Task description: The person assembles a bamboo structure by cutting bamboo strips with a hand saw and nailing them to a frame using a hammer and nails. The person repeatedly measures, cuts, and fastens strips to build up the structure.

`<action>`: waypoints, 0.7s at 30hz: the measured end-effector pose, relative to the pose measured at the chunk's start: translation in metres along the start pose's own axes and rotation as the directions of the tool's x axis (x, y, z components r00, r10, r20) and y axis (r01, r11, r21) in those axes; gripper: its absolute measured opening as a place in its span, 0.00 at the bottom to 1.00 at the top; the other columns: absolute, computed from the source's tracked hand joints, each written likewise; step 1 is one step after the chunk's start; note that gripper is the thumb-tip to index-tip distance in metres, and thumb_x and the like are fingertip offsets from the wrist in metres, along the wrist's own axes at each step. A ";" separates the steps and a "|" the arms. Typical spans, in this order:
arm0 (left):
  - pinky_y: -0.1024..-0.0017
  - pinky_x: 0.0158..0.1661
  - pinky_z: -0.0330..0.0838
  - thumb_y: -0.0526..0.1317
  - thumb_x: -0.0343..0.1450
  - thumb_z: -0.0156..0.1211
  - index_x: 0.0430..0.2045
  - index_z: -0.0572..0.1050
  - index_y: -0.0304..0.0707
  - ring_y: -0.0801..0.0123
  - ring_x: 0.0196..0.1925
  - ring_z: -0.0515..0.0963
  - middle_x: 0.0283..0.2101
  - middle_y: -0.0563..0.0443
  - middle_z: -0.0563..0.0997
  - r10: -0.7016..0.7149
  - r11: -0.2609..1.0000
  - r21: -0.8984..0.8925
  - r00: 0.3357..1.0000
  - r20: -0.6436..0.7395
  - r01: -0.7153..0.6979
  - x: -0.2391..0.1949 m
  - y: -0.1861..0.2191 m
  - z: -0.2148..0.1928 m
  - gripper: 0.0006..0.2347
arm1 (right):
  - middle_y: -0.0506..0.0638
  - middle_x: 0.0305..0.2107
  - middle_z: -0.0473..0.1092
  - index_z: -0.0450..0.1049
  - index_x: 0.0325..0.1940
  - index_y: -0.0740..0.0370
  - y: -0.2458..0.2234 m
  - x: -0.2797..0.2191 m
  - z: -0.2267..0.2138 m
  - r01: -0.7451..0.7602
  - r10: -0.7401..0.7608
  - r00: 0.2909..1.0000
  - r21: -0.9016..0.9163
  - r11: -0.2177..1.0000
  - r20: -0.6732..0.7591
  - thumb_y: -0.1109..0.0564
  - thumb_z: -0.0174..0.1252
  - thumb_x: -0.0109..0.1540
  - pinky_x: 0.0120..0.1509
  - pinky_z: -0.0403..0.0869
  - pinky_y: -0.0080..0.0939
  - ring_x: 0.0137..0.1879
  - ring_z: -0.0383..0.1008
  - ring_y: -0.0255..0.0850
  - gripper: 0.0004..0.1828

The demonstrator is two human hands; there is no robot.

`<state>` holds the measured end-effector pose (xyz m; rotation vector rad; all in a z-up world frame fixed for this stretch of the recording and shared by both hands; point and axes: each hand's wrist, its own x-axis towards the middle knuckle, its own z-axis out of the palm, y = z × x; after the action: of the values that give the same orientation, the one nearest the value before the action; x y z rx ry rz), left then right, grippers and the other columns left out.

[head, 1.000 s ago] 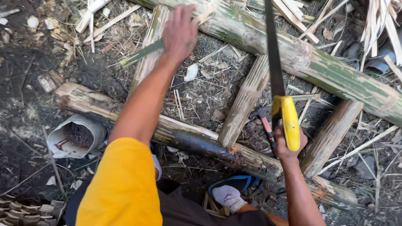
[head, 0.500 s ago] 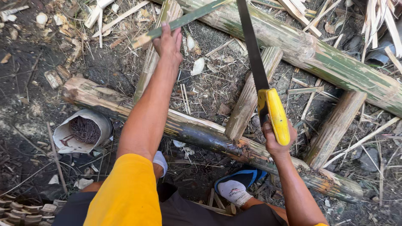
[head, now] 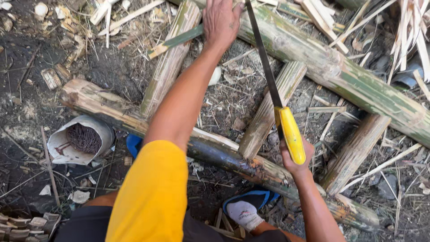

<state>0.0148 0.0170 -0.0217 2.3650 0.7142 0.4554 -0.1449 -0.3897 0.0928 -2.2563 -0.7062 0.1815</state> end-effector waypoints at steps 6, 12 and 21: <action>0.55 0.51 0.60 0.43 0.63 0.71 0.26 0.78 0.55 0.61 0.52 0.73 0.41 0.60 0.77 -0.252 0.958 -0.144 0.968 -0.016 0.247 0.004 0.007 0.003 0.05 | 0.55 0.25 0.70 0.76 0.38 0.62 0.001 -0.003 0.001 0.069 -0.068 0.998 -0.097 0.993 0.011 0.59 0.62 0.55 0.35 0.70 0.47 0.28 0.72 0.52 0.09; 0.61 0.46 0.56 0.43 0.64 0.70 0.22 0.78 0.55 0.65 0.44 0.72 0.33 0.61 0.73 -0.246 0.957 -0.162 0.969 -0.021 0.240 0.003 0.008 0.005 0.05 | 0.54 0.25 0.71 0.76 0.39 0.62 -0.011 -0.016 -0.025 0.083 -0.081 0.995 -0.030 0.996 0.051 0.59 0.60 0.55 0.33 0.70 0.45 0.27 0.72 0.49 0.09; 0.64 0.44 0.55 0.43 0.66 0.69 0.22 0.77 0.56 0.66 0.44 0.70 0.33 0.62 0.74 -0.195 0.973 -0.127 0.981 0.000 0.194 0.005 -0.002 0.016 0.05 | 0.57 0.27 0.70 0.73 0.40 0.62 -0.004 0.121 0.054 0.099 -0.099 0.995 0.050 0.994 0.000 0.56 0.60 0.60 0.37 0.72 0.48 0.30 0.73 0.54 0.09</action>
<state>0.0252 0.0141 -0.0341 2.1505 0.8871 0.4182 -0.0632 -0.2884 0.0670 -2.1681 -0.8047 0.1526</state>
